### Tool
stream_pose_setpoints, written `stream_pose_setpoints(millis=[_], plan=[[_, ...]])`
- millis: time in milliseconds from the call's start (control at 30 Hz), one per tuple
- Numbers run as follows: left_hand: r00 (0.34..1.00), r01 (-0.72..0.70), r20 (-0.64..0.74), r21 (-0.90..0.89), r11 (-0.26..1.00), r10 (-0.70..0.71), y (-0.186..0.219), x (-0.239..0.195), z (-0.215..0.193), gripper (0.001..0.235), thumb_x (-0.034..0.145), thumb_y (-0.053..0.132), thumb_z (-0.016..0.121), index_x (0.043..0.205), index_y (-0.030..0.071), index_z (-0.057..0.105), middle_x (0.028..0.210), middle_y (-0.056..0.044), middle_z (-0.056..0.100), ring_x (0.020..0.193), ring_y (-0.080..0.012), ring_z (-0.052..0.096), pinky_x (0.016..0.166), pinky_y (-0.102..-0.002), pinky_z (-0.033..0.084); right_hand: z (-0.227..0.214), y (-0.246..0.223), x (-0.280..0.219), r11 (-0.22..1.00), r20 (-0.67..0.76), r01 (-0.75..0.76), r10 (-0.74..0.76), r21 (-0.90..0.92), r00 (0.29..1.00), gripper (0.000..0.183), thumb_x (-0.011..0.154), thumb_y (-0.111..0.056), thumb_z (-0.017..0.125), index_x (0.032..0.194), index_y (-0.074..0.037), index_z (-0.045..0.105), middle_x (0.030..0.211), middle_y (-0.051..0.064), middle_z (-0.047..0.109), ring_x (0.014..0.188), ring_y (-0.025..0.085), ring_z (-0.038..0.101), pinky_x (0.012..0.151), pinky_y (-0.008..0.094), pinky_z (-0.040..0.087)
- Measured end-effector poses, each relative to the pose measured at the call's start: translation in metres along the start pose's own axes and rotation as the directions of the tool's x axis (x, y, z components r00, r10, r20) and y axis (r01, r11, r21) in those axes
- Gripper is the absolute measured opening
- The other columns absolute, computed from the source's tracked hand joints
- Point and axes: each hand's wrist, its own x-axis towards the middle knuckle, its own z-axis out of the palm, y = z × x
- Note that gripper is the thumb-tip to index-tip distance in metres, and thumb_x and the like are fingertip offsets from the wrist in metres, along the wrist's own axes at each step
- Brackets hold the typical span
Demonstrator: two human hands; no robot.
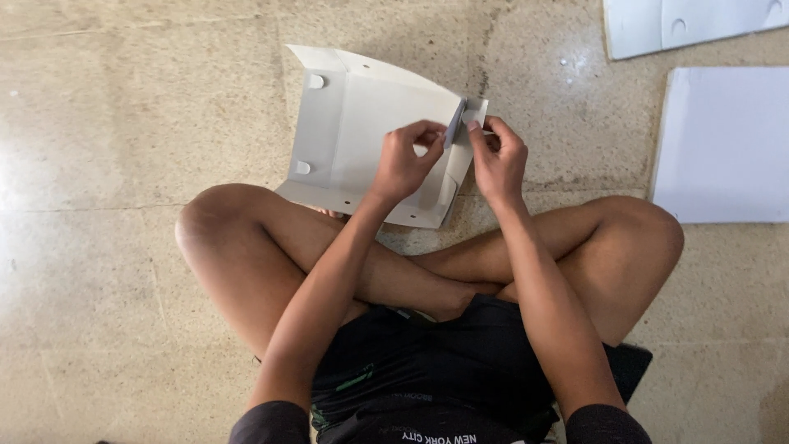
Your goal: The person sits on the floor and assembles white cardboard boxes by folding flaps and inserting tabs into slots. They handle flat sheets, fold them into box shapes, and stack the completed boxes nearby.
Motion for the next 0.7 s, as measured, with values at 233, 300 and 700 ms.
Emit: stream_pose_setpoints(millis=[233,300,700], plan=[[0.992,-0.099,0.076,-0.025,0.995,0.101,-0.004,0.022,0.029,0.039,0.092,0.009,0.068,0.131,0.007,0.066,0.097,-0.017,0.072,0.087,-0.0317,0.073,0.084,-0.045,0.059,-0.006,-0.015,0.005,0.996,-0.082,-0.054,0.060,0.078,0.995,0.011,0.101,-0.013,0.069,0.108,-0.006,0.074,0.090,0.011,0.073,0.082,0.011,0.064,0.068,0.032,0.055],[0.991,-0.096,0.096,-0.015,0.995,0.097,-0.003,0.022,0.030,0.040,0.092,0.010,0.068,0.132,0.008,0.065,0.104,-0.018,0.071,0.092,-0.0343,0.074,0.086,-0.046,0.060,-0.006,-0.011,0.005,0.993,-0.105,-0.059,0.070,0.098,0.992,0.011,0.101,-0.012,0.070,0.109,-0.005,0.073,0.090,0.012,0.074,0.083,0.011,0.064,0.070,0.032,0.055],[0.992,0.026,0.125,-0.267,0.963,0.008,-0.001,0.022,0.023,0.045,0.088,0.008,0.067,0.133,0.009,0.067,0.125,-0.018,0.067,0.110,-0.0385,0.070,0.097,-0.055,0.053,-0.007,0.006,0.007,0.985,-0.119,-0.074,0.093,0.156,0.989,0.011,0.101,-0.015,0.068,0.099,-0.007,0.076,0.080,0.003,0.068,0.082,0.007,0.056,0.071,0.028,0.049]])
